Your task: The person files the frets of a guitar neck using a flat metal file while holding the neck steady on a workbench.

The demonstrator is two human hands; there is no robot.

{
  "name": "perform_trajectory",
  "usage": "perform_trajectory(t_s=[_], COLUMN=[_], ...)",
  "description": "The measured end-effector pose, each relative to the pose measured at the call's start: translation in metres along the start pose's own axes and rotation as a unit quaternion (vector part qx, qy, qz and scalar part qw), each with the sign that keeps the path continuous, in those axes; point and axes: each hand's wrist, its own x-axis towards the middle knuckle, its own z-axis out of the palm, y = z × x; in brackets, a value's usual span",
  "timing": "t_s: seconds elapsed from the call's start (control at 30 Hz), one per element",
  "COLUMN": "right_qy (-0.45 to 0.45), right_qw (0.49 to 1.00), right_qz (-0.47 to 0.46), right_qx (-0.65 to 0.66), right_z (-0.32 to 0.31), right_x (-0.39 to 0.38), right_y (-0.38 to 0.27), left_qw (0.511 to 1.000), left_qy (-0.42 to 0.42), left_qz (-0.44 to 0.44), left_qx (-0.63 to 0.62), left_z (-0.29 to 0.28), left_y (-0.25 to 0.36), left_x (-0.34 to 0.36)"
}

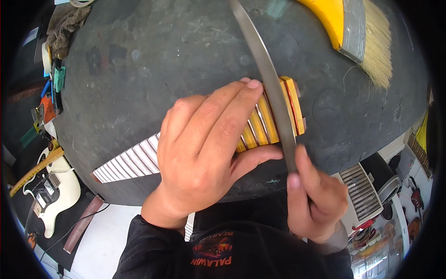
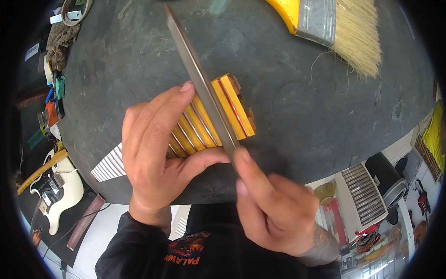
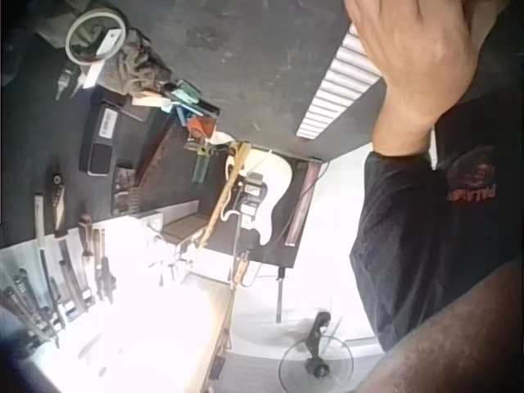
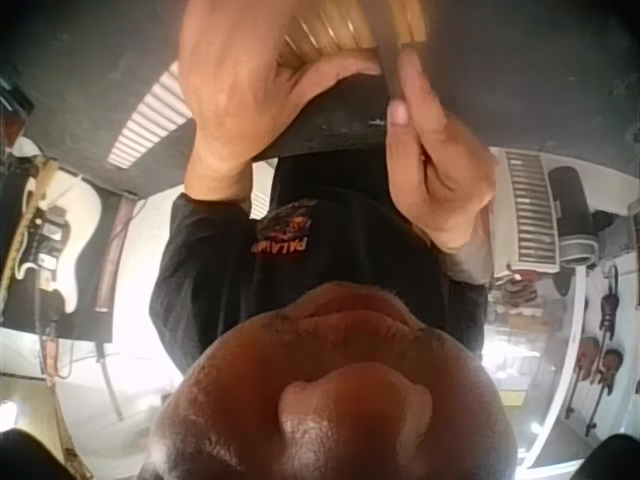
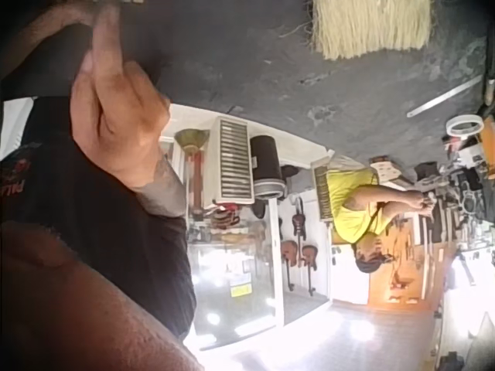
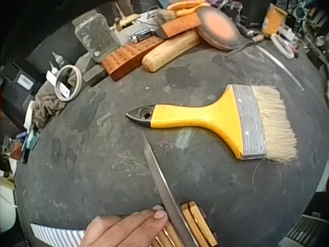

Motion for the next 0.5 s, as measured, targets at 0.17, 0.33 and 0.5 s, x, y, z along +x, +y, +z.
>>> perform_trajectory(t_s=[0.17,0.33,0.5], right_qy=[0.018,0.021,-0.008], right_qw=[1.0,0.997,0.999], right_qz=[-0.015,-0.007,-0.007], right_qx=[0.014,0.073,0.038], right_z=[0.0,-0.007,-0.009], right_x=[-0.007,-0.084,-0.077], right_y=[0.006,0.021,0.017], left_qw=[1.0,1.0,1.0], left_qy=[-0.013,-0.009,-0.01], left_qz=[-0.003,0.004,0.008], left_qx=[-0.003,-0.009,-0.008], left_z=[-0.002,0.0,0.0], left_y=[0.0,-0.002,-0.003], left_x=[0.0,-0.001,-0.001])
